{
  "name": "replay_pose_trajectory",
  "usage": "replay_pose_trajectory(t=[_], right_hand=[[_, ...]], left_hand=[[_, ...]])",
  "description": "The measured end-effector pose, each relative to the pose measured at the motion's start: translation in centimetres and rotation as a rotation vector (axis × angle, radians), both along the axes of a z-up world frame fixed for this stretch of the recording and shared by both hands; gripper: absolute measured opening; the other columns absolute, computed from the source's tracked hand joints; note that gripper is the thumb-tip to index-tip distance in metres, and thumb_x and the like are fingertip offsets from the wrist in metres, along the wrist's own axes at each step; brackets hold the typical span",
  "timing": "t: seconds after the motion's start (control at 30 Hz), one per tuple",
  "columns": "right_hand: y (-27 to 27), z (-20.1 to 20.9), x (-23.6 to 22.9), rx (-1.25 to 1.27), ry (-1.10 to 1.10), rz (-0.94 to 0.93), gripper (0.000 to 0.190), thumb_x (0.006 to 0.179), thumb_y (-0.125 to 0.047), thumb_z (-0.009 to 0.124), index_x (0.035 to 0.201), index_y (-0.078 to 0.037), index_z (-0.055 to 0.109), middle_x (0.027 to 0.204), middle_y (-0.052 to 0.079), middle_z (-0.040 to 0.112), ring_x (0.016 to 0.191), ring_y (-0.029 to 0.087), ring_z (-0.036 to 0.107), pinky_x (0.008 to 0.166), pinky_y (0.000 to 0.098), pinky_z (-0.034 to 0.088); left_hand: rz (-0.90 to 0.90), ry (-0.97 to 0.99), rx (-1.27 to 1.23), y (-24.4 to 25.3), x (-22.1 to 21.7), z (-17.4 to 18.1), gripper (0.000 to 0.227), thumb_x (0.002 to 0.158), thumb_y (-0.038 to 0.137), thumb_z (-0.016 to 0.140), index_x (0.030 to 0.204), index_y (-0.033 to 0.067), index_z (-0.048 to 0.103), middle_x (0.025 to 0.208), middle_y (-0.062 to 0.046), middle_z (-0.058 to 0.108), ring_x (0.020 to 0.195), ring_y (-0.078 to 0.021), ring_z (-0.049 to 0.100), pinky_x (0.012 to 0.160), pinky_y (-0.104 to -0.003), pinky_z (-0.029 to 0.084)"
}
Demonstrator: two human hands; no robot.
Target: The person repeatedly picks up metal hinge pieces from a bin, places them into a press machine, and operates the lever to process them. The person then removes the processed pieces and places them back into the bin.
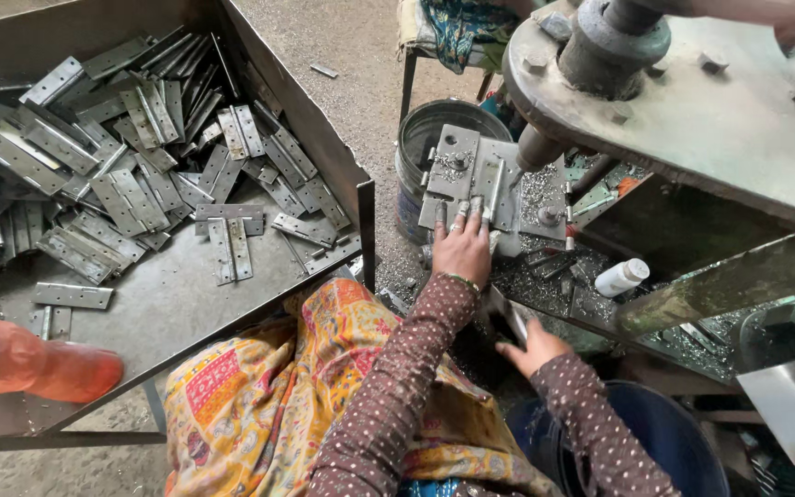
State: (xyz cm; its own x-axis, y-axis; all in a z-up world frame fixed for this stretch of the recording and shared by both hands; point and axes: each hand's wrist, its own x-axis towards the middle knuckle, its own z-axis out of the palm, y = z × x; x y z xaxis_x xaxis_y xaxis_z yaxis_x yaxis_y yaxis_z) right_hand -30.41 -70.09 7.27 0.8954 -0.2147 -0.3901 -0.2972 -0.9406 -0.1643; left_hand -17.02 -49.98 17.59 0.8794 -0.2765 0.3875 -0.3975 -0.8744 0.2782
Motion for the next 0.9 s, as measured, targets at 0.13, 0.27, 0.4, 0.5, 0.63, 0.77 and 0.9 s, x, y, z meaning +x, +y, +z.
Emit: replay_pose_trajectory(t=[0.13,0.27,0.4,0.5,0.63,0.77,0.9], right_hand=[[-0.1,-0.7,-0.4,-0.006,-0.080,0.060,0.074,0.080,-0.060,0.075,0.120,-0.002,0.052,0.095,0.027,0.073,0.088,0.043,0.073,0.080,0.0495,0.059],[1.9,-6.6,-4.2,-0.029,-0.167,-0.036,0.068,0.088,-0.054,0.066,0.132,-0.006,0.047,0.093,0.026,0.073,0.085,0.045,0.071,0.075,0.0530,0.059],[2.3,-7.8,-5.0,0.002,-0.168,-0.022,0.070,0.086,-0.053,0.066,0.133,-0.005,0.046,0.096,0.027,0.072,0.089,0.046,0.071,0.077,0.0530,0.058],[0.8,-3.4,-2.3,0.020,0.009,-0.022,0.079,0.079,-0.056,0.074,0.128,-0.001,0.045,0.099,0.027,0.072,0.093,0.043,0.072,0.083,0.0492,0.058],[-0.4,1.4,-0.4,0.041,-0.020,0.025,0.069,0.082,-0.060,0.071,0.119,-0.004,0.055,0.100,0.026,0.072,0.096,0.043,0.072,0.087,0.0478,0.057],[1.3,-1.6,-2.5,0.018,-0.065,-0.013,0.066,0.083,-0.060,0.069,0.115,-0.004,0.057,0.095,0.025,0.073,0.091,0.043,0.072,0.082,0.0488,0.058],[2.5,-6.7,-4.2,-0.059,-0.020,-0.095,0.075,0.093,-0.055,0.059,0.148,-0.008,0.038,0.090,0.026,0.073,0.082,0.044,0.072,0.072,0.0526,0.059]], left_hand=[[-0.010,0.081,0.040,-1.2,1.3,0.1,0.034,0.098,0.019,0.048,0.126,0.0093,0.066,0.148,-0.009,0.056,0.137,-0.0288,0.052,0.120,-0.062,0.027],[-0.029,0.051,-0.026,-1.3,1.8,0.5,0.037,0.096,0.019,0.047,0.125,0.0080,0.066,0.147,-0.011,0.054,0.135,-0.0321,0.051,0.113,-0.063,0.027],[-0.052,0.167,0.011,-0.7,0.3,0.3,0.037,0.099,0.018,0.046,0.130,0.0091,0.065,0.151,-0.007,0.052,0.140,-0.0297,0.049,0.119,-0.060,0.029],[-0.044,0.170,0.033,-1.0,1.6,0.9,0.038,0.099,0.018,0.045,0.131,0.0108,0.064,0.153,-0.007,0.049,0.141,-0.0290,0.047,0.120,-0.060,0.028],[-0.034,0.154,0.037,-0.9,4.0,0.9,0.038,0.096,0.019,0.046,0.128,0.0106,0.065,0.150,-0.007,0.050,0.138,-0.0295,0.046,0.116,-0.061,0.027],[-0.042,0.190,0.039,-1.3,5.9,1.3,0.035,0.100,0.018,0.045,0.125,0.0105,0.069,0.149,-0.008,0.054,0.140,-0.0292,0.049,0.118,-0.060,0.029],[-0.035,0.125,0.030,-1.5,6.1,1.2,0.034,0.096,0.017,0.048,0.122,0.0106,0.069,0.147,-0.008,0.055,0.138,-0.0283,0.050,0.118,-0.061,0.029]])
